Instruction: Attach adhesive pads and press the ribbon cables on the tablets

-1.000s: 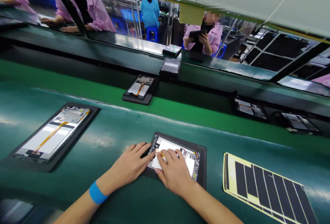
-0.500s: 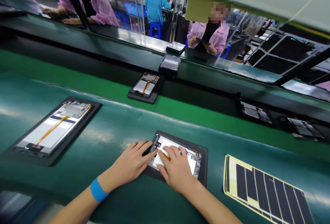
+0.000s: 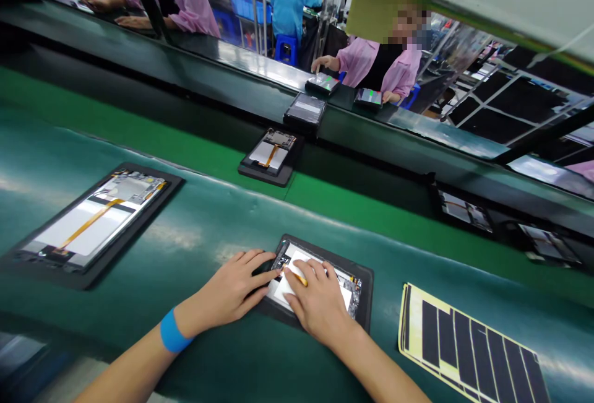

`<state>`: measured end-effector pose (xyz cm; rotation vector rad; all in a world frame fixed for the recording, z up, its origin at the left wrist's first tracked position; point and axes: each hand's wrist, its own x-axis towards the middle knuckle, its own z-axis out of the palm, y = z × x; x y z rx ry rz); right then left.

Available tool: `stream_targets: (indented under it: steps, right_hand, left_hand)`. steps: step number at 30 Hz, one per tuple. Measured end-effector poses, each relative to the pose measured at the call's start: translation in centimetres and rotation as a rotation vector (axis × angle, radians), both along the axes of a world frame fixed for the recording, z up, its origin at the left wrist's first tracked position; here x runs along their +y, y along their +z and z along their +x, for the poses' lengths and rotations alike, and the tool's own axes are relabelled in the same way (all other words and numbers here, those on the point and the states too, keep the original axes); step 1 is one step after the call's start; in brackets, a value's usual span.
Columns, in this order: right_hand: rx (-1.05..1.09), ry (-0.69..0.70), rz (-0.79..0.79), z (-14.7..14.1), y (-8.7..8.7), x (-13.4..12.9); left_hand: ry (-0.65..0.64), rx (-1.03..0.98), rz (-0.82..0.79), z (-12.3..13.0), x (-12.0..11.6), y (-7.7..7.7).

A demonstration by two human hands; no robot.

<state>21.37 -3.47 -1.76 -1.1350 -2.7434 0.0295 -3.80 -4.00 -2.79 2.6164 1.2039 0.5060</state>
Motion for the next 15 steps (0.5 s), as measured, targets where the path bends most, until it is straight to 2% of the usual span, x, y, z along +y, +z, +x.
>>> stream_targets:
  steps: [11, 15]
  right_hand:
    - [0.005, 0.032, -0.026, 0.03, 0.37, 0.27]
    - [0.070, 0.048, -0.075, 0.16, 0.70, 0.88]
  left_hand:
    - [-0.006, 0.017, 0.033, -0.12, -0.03, -0.07]
    - [-0.007, 0.066, 0.040, -0.04, -0.08, -0.01]
